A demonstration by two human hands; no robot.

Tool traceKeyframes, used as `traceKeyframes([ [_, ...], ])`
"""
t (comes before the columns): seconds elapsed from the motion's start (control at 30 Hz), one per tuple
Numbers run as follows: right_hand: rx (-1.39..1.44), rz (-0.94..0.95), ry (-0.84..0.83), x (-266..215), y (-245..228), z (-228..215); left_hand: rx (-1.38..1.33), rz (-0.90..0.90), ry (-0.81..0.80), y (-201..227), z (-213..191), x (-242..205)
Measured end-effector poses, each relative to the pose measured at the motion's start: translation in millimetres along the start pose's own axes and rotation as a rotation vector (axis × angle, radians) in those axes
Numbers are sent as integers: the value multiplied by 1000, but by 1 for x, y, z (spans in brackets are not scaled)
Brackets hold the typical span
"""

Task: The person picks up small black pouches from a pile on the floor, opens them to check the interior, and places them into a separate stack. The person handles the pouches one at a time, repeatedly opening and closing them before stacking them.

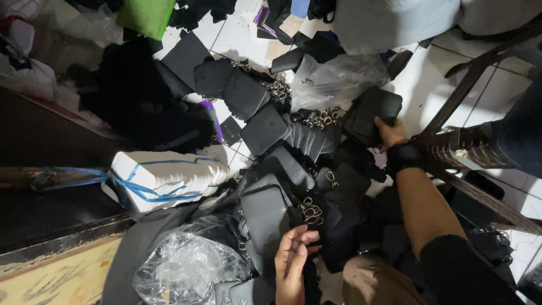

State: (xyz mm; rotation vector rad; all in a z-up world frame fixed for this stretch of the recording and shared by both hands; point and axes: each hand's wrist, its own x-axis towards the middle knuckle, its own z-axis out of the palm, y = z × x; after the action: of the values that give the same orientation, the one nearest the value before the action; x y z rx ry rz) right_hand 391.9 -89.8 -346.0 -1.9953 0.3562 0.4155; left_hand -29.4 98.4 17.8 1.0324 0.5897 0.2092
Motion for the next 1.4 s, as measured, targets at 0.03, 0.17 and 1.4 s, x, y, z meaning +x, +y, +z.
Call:
traceKeyframes([
  [0.03, 0, 5, 0, -3, 1, 0, 3, -4, 1, 1, -1, 1],
  [0.17, -41, -9, 136, -56, -26, -24, -5, 31, -17, 10, 3, 2],
  [1.4, -519, -39, 39, -331, 262, -303, 182, 115, -188, 11, 69, -104],
])
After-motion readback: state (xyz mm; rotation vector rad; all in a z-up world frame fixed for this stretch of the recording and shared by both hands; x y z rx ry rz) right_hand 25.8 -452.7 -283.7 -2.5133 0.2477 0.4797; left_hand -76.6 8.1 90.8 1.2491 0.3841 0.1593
